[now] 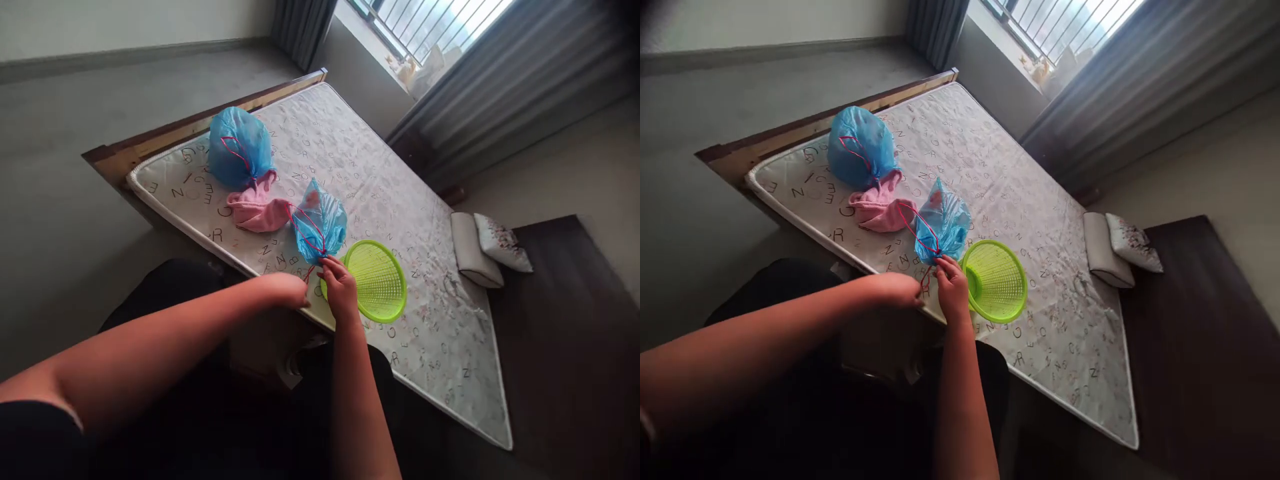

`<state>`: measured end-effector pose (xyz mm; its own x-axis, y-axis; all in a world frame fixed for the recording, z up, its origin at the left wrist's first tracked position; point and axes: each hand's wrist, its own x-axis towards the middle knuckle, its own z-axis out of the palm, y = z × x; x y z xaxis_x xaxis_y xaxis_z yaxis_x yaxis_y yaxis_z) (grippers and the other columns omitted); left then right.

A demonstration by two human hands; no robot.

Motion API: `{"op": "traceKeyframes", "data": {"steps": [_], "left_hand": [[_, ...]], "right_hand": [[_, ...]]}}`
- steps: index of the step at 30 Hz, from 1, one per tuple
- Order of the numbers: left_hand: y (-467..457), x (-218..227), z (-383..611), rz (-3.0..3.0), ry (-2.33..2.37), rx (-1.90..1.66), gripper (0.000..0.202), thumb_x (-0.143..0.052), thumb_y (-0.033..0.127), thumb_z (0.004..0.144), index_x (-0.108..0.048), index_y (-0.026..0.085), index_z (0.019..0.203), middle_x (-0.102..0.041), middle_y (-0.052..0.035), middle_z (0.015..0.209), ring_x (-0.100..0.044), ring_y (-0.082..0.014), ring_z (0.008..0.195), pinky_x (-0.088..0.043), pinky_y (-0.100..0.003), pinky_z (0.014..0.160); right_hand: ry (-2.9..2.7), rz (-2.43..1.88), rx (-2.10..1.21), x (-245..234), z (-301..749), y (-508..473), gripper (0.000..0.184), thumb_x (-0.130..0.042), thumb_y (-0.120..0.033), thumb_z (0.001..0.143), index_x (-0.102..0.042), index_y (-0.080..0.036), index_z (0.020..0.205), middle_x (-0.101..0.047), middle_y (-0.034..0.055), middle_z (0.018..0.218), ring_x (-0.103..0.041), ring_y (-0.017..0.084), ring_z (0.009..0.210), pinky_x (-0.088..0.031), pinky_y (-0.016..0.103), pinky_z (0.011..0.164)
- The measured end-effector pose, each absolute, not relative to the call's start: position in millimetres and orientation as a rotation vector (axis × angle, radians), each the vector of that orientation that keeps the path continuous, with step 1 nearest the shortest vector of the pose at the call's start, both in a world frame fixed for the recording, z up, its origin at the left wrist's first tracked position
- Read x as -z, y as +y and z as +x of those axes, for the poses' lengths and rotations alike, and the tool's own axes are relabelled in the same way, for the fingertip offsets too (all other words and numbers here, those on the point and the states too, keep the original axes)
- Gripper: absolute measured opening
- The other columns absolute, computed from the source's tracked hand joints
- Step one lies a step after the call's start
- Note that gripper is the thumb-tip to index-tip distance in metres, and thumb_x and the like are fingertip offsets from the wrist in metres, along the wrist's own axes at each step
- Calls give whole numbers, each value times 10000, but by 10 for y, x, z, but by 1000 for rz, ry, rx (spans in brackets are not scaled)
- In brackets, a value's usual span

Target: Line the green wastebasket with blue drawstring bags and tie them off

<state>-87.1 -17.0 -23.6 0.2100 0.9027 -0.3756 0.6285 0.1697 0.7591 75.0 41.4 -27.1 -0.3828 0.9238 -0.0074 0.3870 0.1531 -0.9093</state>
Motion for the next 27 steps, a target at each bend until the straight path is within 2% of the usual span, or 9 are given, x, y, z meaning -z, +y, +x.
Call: {"op": "traceKeyframes", "data": {"steps": [2,4,7,11,14,17,20,23,27], "left_hand": [[-240,175,-1208,1578,1612,-261,262,-699,403,881,-770,175,773,-745,-119,774,-728,-314,833,-537,-398,791],[-229,94,-1430,1532,1746,-473,381,-571,491,966,-787,177,964,-763,-100,844,-721,-273,823,-531,-364,784],[-79,27,-1513,1463,1720,-850,480,-642,542,921,-742,168,1204,-779,-93,1009,-719,-242,887,-540,-341,827],[207,73,-1421,1342,1440,-966,519,-738,560,856,-760,135,1153,-777,-118,1046,-718,-253,937,-558,-363,848],[339,109,-1361,1217,1267,-1004,592,-843,555,786,-760,147,1206,-777,-115,1063,-721,-249,957,-572,-374,871],[354,109,-1297,1120,1174,-1064,660,-903,560,739,-754,165,1246,-771,-125,1121,-724,-262,1032,-583,-382,918],[313,115,-1219,1000,1121,-1149,666,-775,668,846,-730,169,1286,-768,-138,1120,-726,-280,1091,-596,-406,945],[281,157,-1152,1044,1102,-1128,718,-835,592,823,-653,193,1391,-769,-107,1082,-740,-259,1044,-612,-405,931],[283,210,-1096,1167,1144,-1022,835,-926,423,742,-569,213,1467,-762,-85,1066,-750,-205,904,-629,-325,796]], "right_hand": [[-1800,-1195,-1260,323,756,299,326,-650,-406,915,-824,-207,1106,-685,132,1388,-671,278,1251,-600,445,1024],[-1812,-1109,-1293,346,686,252,274,-678,-384,899,-828,-219,1058,-716,117,1310,-677,263,1230,-569,440,1075],[-1789,-961,-1367,350,524,268,217,-708,-370,885,-787,-227,1028,-725,85,1183,-694,233,1153,-582,401,1040],[-1473,-940,-1558,353,387,336,243,-662,-397,917,-608,-242,1095,-694,32,1039,-730,185,945,-643,336,816],[-1309,-1035,-1618,340,410,396,289,-607,-396,957,-512,-265,1196,-682,13,978,-729,159,811,-611,274,654],[-1329,-1075,-1604,323,499,439,330,-665,-407,939,-523,-265,1202,-653,-17,871,-703,142,732,-543,226,566],[-1362,-1128,-1504,311,589,447,323,-712,-420,922,-570,-251,1157,-616,-42,782,-657,129,672,-512,221,553],[-1388,-1207,-1355,280,643,444,207,-668,-398,958,-623,-236,1078,-610,-38,753,-620,123,649,-514,243,584],[-1462,-1197,-1181,207,672,473,113,-626,-340,978,-650,-229,973,-643,-17,806,-625,132,723,-543,275,683]]}}
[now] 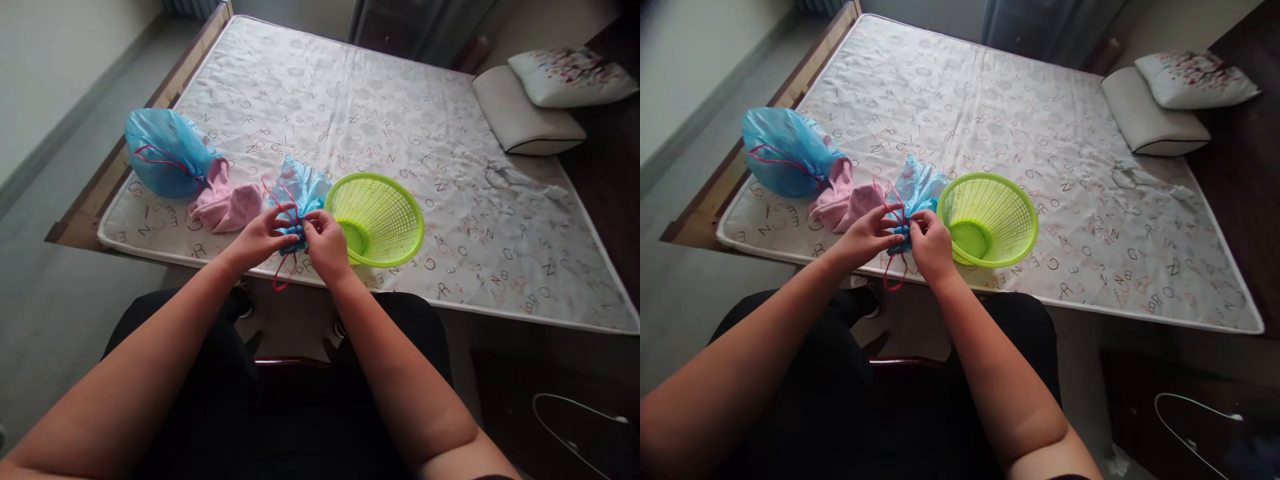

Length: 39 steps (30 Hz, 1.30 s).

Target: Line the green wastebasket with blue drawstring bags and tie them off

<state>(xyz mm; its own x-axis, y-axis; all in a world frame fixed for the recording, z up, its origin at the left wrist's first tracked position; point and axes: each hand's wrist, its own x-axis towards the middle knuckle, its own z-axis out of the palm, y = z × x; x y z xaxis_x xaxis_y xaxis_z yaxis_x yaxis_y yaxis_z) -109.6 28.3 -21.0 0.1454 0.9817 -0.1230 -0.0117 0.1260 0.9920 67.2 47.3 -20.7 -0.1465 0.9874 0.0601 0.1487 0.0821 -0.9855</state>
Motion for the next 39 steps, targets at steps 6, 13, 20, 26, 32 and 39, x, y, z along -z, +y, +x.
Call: {"op": "traceKeyframes", "data": {"steps": [6,13,20,26,32,39], "left_hand": [[328,202,-1133,1309,1281,-1011,561,-908,421,728,-715,180,1196,-768,-83,1019,-735,-186,854,-616,-277,722],[338,209,-1243,1494,1498,-915,302,-782,438,798,-787,181,956,-765,-49,884,-665,-152,701,-544,-247,628],[326,359,-1379,1706,1532,-406,96,-741,322,713,-771,232,718,-712,-22,672,-629,-198,650,-531,-291,664],[332,227,-1220,1568,1491,-815,406,-697,361,850,-757,217,1225,-767,-111,1181,-710,-251,1044,-562,-375,957],[318,230,-989,1455,1312,-881,652,-833,483,773,-678,186,1331,-716,-81,1028,-671,-203,885,-566,-324,799],[360,271,-1108,1469,1537,-738,481,-836,426,762,-766,203,1182,-652,-8,784,-596,-167,712,-506,-277,671]], "right_hand": [[-1544,-1168,-953,158,735,526,118,-598,-330,1006,-651,-232,969,-684,23,952,-644,150,860,-560,302,795],[-1117,-1256,-1114,186,807,625,144,-551,-402,1047,-554,-258,1040,-639,-14,885,-641,101,689,-530,216,579],[-1018,-1183,-1291,277,790,702,170,-500,-448,1064,-483,-279,1060,-626,0,944,-689,118,768,-594,245,671],[-1131,-1209,-1248,293,785,695,319,-408,-601,1070,-480,-301,1152,-599,-11,857,-608,116,655,-540,228,593],[-1138,-1107,-1366,105,715,589,257,-485,-540,1066,-500,-315,1189,-578,-26,826,-601,121,690,-540,241,640],[-1150,-1149,-1286,-10,741,574,181,-473,-471,1086,-498,-316,1177,-566,-17,855,-588,113,686,-514,237,618]]}}
